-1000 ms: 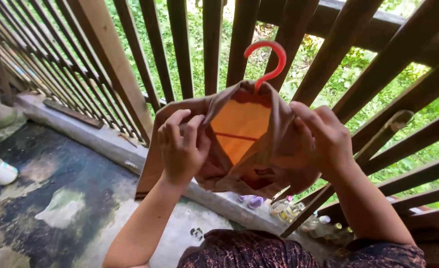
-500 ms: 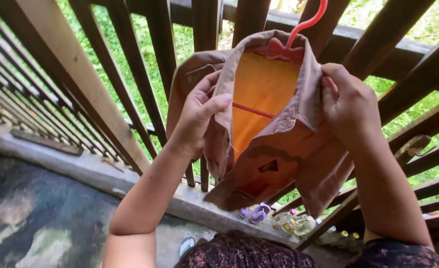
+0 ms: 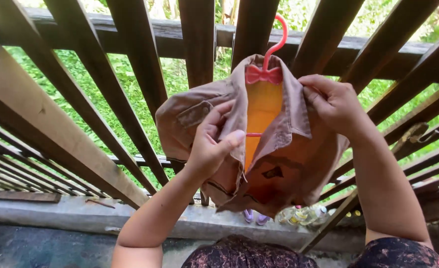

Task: The person takes a brown jacket from a red basin, places it on a green hanger, and hangs it on a wooden railing. They button the jacket while it hangs. The person repeats this process with a second brown jacket using a red hanger, buttoning it as well.

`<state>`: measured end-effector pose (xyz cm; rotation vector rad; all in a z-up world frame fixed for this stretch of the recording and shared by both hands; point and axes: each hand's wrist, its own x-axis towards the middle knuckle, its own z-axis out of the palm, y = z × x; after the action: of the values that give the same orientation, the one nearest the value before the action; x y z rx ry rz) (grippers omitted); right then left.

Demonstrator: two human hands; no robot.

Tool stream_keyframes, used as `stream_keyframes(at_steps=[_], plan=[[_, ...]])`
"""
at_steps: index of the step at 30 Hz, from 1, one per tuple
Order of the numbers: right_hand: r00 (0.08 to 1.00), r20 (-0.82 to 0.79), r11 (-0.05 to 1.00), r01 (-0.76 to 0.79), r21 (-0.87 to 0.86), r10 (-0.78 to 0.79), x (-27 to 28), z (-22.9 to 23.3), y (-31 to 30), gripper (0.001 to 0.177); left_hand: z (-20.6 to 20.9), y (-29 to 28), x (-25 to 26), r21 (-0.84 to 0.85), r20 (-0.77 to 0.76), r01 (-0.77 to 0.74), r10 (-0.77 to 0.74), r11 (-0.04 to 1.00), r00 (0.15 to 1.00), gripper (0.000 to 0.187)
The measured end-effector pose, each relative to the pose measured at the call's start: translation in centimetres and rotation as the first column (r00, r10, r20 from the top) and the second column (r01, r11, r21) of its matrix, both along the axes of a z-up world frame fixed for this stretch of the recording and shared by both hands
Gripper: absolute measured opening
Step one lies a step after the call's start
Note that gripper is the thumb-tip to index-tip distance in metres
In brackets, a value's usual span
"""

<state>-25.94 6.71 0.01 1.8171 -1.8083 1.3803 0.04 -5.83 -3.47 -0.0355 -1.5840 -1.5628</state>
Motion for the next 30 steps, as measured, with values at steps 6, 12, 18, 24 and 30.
stream_keyframes(at_steps=[6, 12, 18, 24, 30], plan=[[0.977, -0.135, 0.959, 0.123, -0.256, -0.162, -1.3, -6.7, -3.1, 0.022, -5.5, -3.0, -1.0, -0.098, 0.073, -0.187, 0.194, 0.978, 0.978, 0.066], [0.83, -0.189, 0.627, 0.227, -0.745, -0.525, 1.6, -17.1, -4.7, 0.012, -14.4, -4.8, -3.4, -0.017, 0.128, -0.339, 0.338, 0.941, 0.932, 0.035], [0.964, 0.177, 0.914, 0.246, -0.322, -0.197, 10.3, -19.9, -6.0, 0.015, -13.7, -3.4, -2.8, -0.027, -0.113, -0.498, 0.493, 0.867, 0.863, 0.014], [0.888, 0.459, 0.97, 0.136, -0.202, -0.029, 11.8, -18.3, -6.9, 0.009, -16.6, -4.3, -2.6, -0.107, -0.096, -0.52, 0.512, 0.847, 0.854, 0.029], [0.79, 0.584, 0.947, 0.017, -0.321, 0.184, 12.5, -17.3, -7.9, 0.018, -17.0, -3.3, -3.2, -0.218, 0.102, -0.411, 0.44, 0.885, 0.892, 0.021]])
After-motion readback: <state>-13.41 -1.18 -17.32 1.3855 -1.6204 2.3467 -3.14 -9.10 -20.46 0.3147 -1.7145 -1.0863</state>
